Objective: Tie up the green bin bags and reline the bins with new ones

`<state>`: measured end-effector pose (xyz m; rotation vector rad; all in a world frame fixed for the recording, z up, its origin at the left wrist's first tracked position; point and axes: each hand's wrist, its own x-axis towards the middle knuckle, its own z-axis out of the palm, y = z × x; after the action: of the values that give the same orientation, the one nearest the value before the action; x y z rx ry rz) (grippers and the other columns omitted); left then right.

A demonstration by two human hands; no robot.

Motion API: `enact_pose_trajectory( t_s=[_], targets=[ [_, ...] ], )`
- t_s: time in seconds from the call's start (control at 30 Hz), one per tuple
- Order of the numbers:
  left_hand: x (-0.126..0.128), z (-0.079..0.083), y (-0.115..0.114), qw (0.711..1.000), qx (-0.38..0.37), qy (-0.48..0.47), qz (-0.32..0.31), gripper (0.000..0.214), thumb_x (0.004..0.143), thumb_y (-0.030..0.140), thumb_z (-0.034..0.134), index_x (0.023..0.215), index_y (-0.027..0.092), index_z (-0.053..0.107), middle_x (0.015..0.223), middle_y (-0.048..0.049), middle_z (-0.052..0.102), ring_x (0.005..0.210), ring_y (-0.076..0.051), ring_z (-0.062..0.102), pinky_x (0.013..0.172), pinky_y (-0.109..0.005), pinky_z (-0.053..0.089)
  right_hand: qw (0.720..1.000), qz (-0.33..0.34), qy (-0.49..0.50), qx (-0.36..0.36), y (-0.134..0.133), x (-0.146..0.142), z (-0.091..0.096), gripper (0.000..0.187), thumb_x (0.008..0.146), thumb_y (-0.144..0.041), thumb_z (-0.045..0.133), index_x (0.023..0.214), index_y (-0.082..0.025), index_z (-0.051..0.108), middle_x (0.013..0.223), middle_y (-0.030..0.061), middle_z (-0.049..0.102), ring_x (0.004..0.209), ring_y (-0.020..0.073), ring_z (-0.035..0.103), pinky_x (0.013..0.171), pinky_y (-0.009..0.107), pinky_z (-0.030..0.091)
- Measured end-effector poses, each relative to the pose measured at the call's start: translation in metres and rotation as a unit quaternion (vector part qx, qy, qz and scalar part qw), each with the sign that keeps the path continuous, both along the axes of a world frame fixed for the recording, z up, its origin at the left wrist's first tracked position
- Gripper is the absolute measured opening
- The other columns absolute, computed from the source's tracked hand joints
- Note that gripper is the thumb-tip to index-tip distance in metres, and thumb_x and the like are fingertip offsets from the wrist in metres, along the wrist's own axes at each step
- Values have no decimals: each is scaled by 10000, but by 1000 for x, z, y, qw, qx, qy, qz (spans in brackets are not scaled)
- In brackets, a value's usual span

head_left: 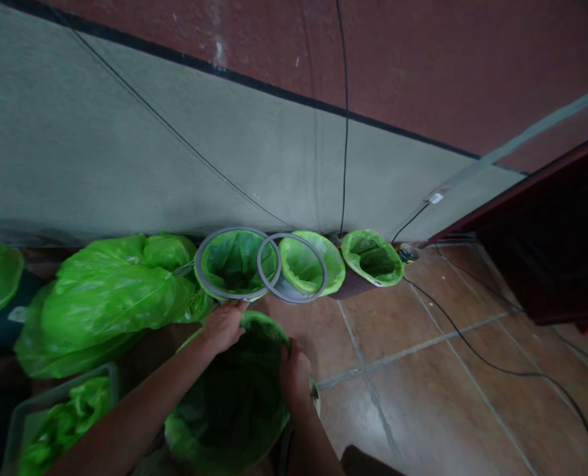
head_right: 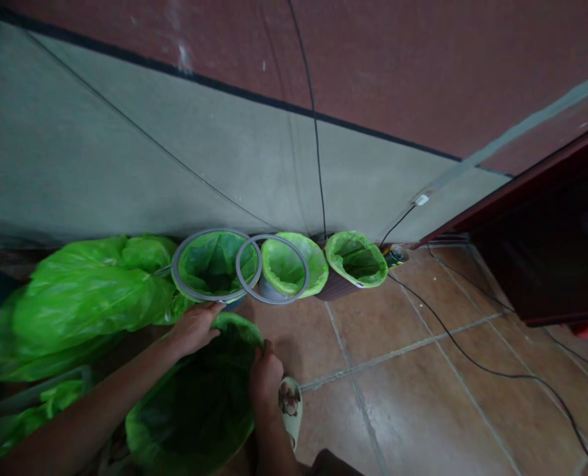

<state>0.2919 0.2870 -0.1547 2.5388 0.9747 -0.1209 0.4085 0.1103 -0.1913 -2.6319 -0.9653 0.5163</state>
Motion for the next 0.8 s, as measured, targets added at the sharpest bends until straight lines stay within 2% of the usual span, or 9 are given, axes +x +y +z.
enact_pose_trajectory(
  t_s=[0.07,0.13,0.23,0.3,0.4,0.47,0.63,0.73,0.8],
  targets=[
    [-11,6,5,999,-24,-25,3,661,707,263,700,1332,187,499,1373,-120,558,1244,-273,532,1054,-381,397,999,-27,7,30,-7,-2,4,470,908,-314,471,1306,-65,494,1097,201,678,975,286,676,772,347,511],
    [-25,10,11,998,-42,-40,28,601,766,357,642,1327,192,502,1338,-106,586,1205,-255,563,1032,-369,420,996,-25,6,82,-2,3,14,593,871,-349,533,1377,-61,424,1249,218,603,1126,302,611,878,372,499],
    [-37,12,15,996,-32,-55,66,466,884,420,473,1284,190,536,1282,-100,624,1157,-232,593,1006,-357,439,990,35,20,136,25,15,28,515,916,-325,456,1376,-95,448,1322,185,567,1216,273,553,987,375,449],
    [-36,8,12,997,-6,-60,45,429,911,393,433,1274,194,544,1291,-102,619,1170,-232,583,1019,-364,426,984,106,30,141,46,21,30,462,933,-295,427,1356,-117,486,1309,163,587,1228,256,543,1020,372,423],
    [-29,-4,5,999,24,-41,-17,386,907,301,448,1270,208,543,1263,-100,636,1179,-244,576,1023,-389,413,966,218,57,124,65,27,20,393,931,-215,421,1300,-165,548,1223,116,651,1168,216,581,999,329,432],
    [-27,-15,3,1000,15,-6,-20,361,921,275,412,1243,192,552,1191,-115,669,1117,-249,615,980,-390,440,959,253,69,108,67,29,8,368,930,-168,401,1253,-183,576,1142,96,688,1097,191,617,956,294,451],
    [-30,-33,18,998,-56,19,-29,417,952,335,325,1241,132,548,1227,-161,645,1113,-259,623,956,-367,456,965,244,61,79,59,34,-9,317,959,-201,375,1198,-174,582,1029,92,712,998,177,649,868,256,471],
    [-33,-29,28,993,-113,22,-39,431,942,370,337,1196,121,580,1221,-167,648,1117,-254,619,968,-365,452,968,237,49,65,60,33,-8,306,962,-199,369,1168,-159,591,989,98,714,967,175,656,833,246,471],
    [-38,-23,30,990,-136,8,-30,460,911,395,398,1243,119,555,1272,-163,623,1154,-252,599,994,-365,440,969,232,54,66,60,33,-4,304,960,-190,364,1151,-156,598,987,97,715,955,173,657,815,242,470]
  ],
)
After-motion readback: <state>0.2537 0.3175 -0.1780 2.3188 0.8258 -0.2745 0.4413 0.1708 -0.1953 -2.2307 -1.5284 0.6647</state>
